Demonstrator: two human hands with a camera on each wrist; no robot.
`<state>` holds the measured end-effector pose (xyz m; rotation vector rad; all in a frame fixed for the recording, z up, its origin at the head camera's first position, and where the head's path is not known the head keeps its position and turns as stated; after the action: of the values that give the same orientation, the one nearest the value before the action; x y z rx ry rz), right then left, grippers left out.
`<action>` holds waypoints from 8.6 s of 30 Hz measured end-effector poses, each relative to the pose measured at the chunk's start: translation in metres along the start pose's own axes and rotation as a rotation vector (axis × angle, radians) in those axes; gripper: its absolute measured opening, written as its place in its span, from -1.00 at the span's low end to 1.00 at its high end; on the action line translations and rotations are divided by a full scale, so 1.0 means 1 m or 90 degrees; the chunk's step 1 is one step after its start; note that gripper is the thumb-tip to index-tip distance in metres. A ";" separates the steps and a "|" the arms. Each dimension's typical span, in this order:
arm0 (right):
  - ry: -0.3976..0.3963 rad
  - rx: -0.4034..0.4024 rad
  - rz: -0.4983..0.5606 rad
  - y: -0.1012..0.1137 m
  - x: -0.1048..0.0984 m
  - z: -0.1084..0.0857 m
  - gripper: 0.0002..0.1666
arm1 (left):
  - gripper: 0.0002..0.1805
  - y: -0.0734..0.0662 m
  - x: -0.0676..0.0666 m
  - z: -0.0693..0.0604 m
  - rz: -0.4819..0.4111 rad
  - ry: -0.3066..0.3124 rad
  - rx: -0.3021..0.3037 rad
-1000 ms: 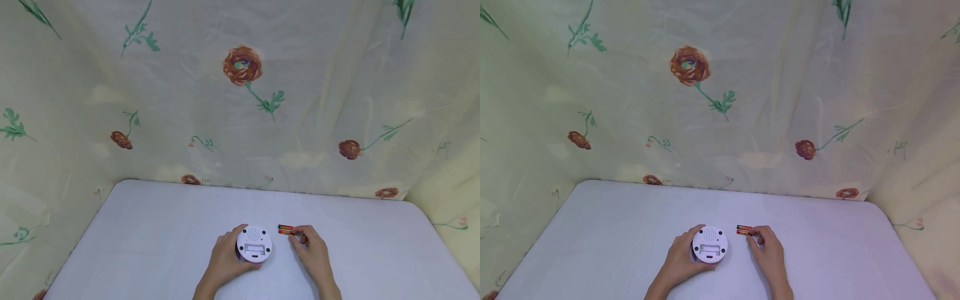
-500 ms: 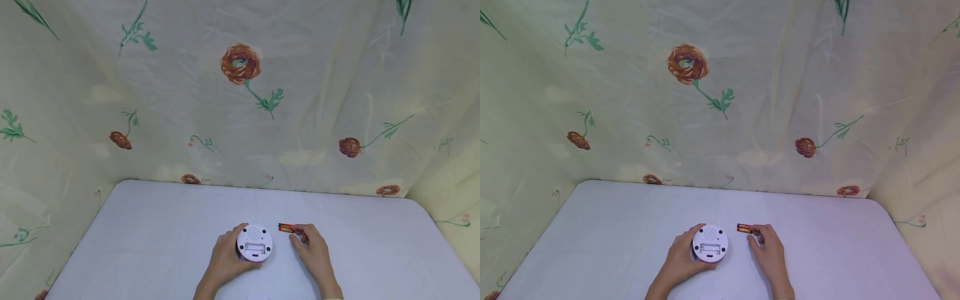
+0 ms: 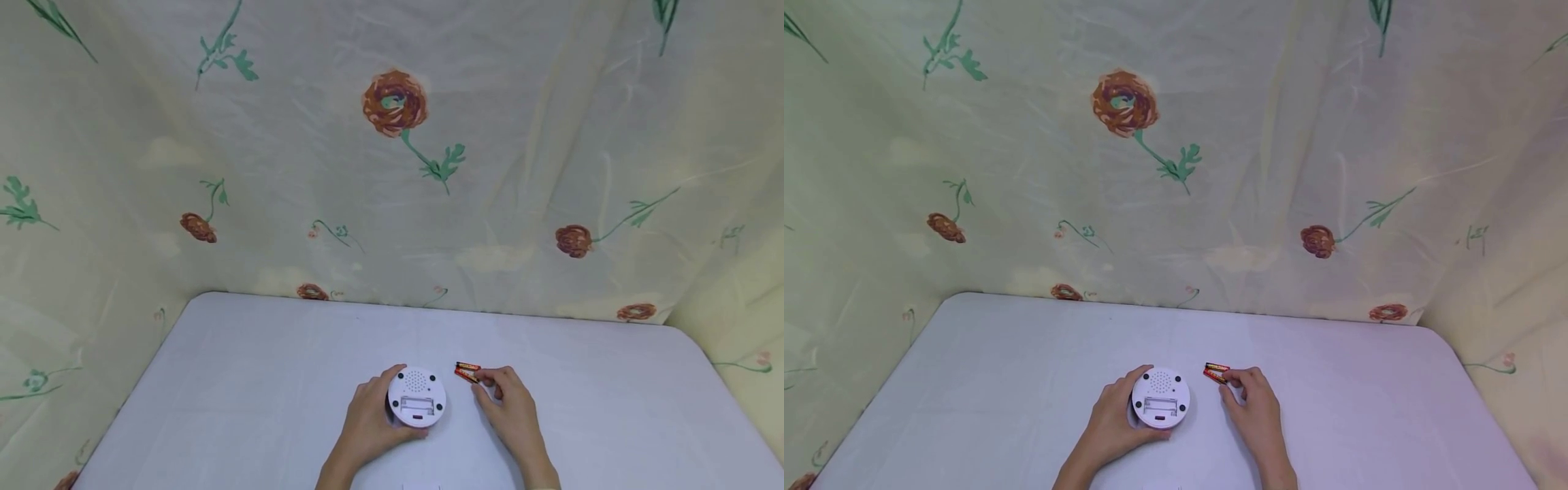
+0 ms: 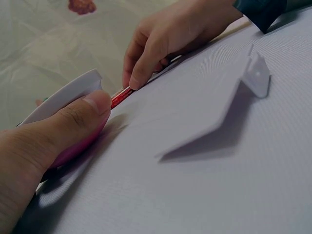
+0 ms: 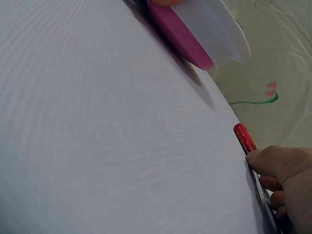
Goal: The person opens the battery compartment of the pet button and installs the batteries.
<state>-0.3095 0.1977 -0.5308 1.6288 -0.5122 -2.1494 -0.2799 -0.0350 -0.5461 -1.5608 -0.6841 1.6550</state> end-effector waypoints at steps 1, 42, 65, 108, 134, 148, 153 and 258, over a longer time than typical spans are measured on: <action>-0.004 -0.003 0.001 0.000 0.000 0.000 -0.78 | 0.15 0.000 0.000 0.000 0.001 -0.002 0.001; 0.004 -0.069 0.368 0.014 0.001 -0.013 -0.82 | 0.14 0.002 0.001 -0.006 0.008 0.006 0.001; 0.093 -0.128 0.423 0.032 0.006 -0.016 -0.88 | 0.14 -0.004 -0.002 -0.002 0.002 -0.005 0.046; 0.099 -0.222 0.423 0.057 0.012 -0.022 -0.80 | 0.13 -0.004 -0.003 -0.003 0.000 -0.006 0.036; 0.117 -0.199 0.371 0.062 0.017 -0.027 -0.82 | 0.12 -0.005 -0.002 -0.005 0.006 -0.009 0.053; 0.108 -0.220 0.388 0.065 0.018 -0.027 -0.79 | 0.13 -0.006 -0.002 -0.003 0.018 -0.001 0.045; 0.103 -0.209 0.380 0.065 0.018 -0.027 -0.80 | 0.13 -0.005 -0.002 -0.003 0.020 0.001 0.042; -0.067 -0.034 -0.033 0.038 0.013 -0.008 -0.57 | 0.11 -0.005 -0.001 -0.001 -0.009 -0.013 0.035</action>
<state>-0.3015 0.1584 -0.5239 1.5222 -0.4441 -2.2764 -0.2784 -0.0329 -0.5422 -1.4980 -0.6537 1.6677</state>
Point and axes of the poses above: each hand's wrist, its own z-axis towards the middle knuckle, its own x-axis out of the palm, y = z × x, the point moved 9 cm from there along z, towards the middle knuckle, and after that the axes turned 9 degrees about -z, right-handed, at the moved point
